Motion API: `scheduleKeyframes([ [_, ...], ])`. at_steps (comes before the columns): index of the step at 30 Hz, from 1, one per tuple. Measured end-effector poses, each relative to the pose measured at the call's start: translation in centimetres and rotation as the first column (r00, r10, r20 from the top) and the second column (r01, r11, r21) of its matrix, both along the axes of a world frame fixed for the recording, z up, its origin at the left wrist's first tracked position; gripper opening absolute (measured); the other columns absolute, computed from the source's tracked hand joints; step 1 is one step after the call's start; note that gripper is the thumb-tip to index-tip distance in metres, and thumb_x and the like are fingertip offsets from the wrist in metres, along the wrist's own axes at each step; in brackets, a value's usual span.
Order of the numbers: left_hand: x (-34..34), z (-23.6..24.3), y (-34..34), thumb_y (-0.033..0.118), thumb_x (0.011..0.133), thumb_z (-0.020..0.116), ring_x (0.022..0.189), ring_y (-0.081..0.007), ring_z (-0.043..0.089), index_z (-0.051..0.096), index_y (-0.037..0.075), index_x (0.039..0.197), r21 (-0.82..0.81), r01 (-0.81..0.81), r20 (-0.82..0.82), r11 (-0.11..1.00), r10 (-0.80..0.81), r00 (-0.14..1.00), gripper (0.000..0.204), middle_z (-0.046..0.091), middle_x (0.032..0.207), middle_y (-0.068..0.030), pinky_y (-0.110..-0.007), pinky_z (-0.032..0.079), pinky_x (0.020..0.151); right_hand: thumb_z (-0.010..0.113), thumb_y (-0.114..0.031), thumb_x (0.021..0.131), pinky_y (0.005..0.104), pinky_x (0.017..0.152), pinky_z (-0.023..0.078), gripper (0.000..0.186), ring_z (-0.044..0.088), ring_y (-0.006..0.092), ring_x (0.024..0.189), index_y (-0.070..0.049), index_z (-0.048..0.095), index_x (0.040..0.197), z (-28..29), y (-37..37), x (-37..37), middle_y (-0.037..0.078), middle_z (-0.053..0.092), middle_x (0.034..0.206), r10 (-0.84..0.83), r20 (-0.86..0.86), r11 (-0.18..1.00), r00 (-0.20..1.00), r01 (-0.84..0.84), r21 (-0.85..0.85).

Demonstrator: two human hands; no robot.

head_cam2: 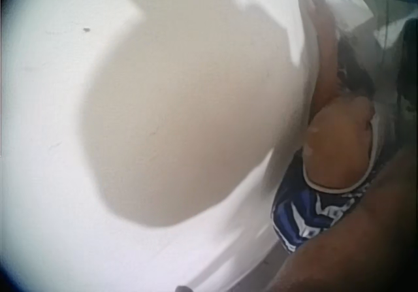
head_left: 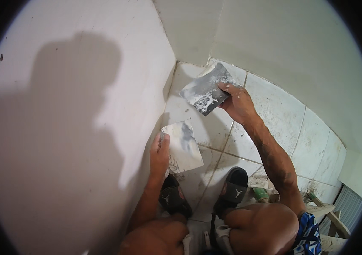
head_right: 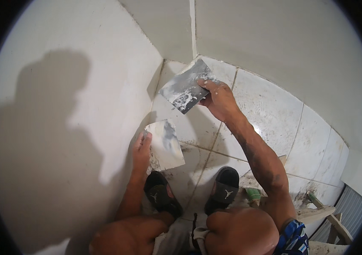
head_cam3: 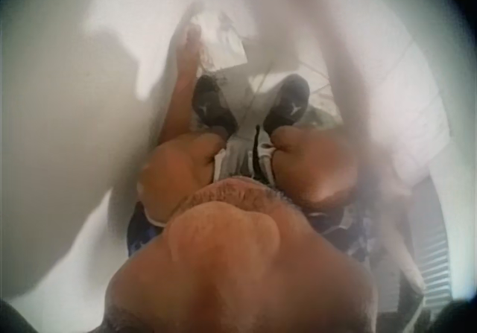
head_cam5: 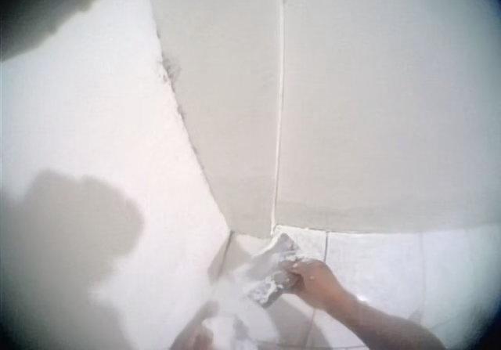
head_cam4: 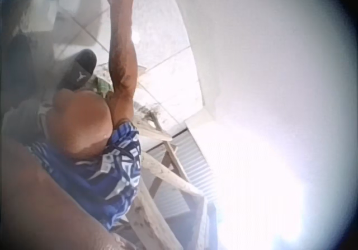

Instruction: The person applies plaster to a wall corner using a putty knife and a spreading tool, scraping material from one tool to the other and smoothing it along the joint.

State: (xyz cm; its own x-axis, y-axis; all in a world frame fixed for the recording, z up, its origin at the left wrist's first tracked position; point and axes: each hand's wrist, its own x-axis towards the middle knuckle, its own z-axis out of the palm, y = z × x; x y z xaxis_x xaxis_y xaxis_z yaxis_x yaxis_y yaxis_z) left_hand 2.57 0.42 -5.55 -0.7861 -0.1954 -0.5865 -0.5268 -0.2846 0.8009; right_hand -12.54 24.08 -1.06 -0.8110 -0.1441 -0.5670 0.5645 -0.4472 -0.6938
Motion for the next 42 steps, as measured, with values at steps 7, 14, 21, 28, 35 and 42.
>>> scheduleKeyframes([
  [7,-2.3,1.8,-0.8,0.022,0.1,0.054,0.091,-0.0113,0.063,0.055,-0.003,0.126,0.143,0.003,0.044,0.99,-0.009,0.999,0.036,0.065,0.107,-0.0083,-0.025,0.05,0.078,0.06,-0.004,0.089,0.036,0.087,0.051,0.032,0.063,0.0215,0.094,-0.001,0.062,0.121,7.3,0.2,2.1,0.009,0.064,0.109,0.555,-0.164,0.646,0.815,-0.299,0.702],
  [14,-4.7,6.3,1.0,0.02,0.099,0.054,0.096,-0.0175,0.066,0.047,-0.002,0.132,0.6,-0.08,0.006,0.796,0.095,0.995,0.04,0.064,0.111,-0.0124,-0.03,0.055,0.081,0.065,0.0,0.077,0.0429,0.097,0.048,0.063,0.054,0.0301,0.117,-0.007,0.052,0.138,8.0,-0.8,5.8,0.015,0.053,0.127,0.963,-0.271,0.267,-0.004,0.179,0.947],
  [21,-4.8,6.2,0.8,0.017,0.099,0.055,0.096,-0.0163,0.065,0.048,-0.001,0.13,0.549,-0.044,-0.093,0.835,0.113,0.989,0.037,0.063,0.115,-0.012,-0.029,0.054,0.082,0.061,-0.008,0.081,0.0469,0.111,0.04,0.058,0.047,0.0321,0.134,-0.009,0.051,0.139,7.2,1.4,5.4,0.014,0.048,0.144,0.985,-0.148,0.165,-0.095,0.211,0.963],
  [28,-5.6,9.6,0.5,0.019,0.099,0.057,0.102,-0.0156,0.06,0.047,-0.003,0.131,0.404,-0.045,-0.239,0.914,0.153,0.959,0.04,0.061,0.117,-0.0122,-0.027,0.049,0.088,0.056,0.002,0.088,0.0372,0.099,0.049,0.039,0.059,0.0271,0.116,-0.004,0.058,0.126,7.5,5.3,4.8,0.014,0.062,0.122,0.994,0.035,-0.057,0.102,0.226,0.972],
  [35,-5.7,8.9,1.0,0.017,0.1,0.053,0.101,-0.0208,0.058,0.046,-0.009,0.127,-0.45,-0.139,-0.534,0.882,-0.141,0.834,0.039,0.059,0.113,-0.0168,-0.03,0.046,0.09,0.055,-0.017,0.098,0.0302,0.07,0.053,0.029,0.063,0.0149,0.079,0.006,0.059,0.116,8.1,5.7,5.6,0.008,0.066,0.095,0.175,-0.12,0.922,0.977,-0.12,0.367],
  [42,-5.3,7.4,2.1,0.011,0.098,0.053,0.094,-0.0241,0.061,0.049,-0.012,0.124,-0.554,-0.398,-0.769,0.731,-0.267,0.58,0.035,0.061,0.105,-0.0177,-0.033,0.049,0.082,0.052,-0.012,0.099,0.0375,0.075,0.063,0.033,0.069,0.0257,0.087,0.016,0.051,0.117,8.0,3.2,6.9,0.021,0.065,0.105,0.27,0.075,0.961,0.96,-0.273,0.037],
])
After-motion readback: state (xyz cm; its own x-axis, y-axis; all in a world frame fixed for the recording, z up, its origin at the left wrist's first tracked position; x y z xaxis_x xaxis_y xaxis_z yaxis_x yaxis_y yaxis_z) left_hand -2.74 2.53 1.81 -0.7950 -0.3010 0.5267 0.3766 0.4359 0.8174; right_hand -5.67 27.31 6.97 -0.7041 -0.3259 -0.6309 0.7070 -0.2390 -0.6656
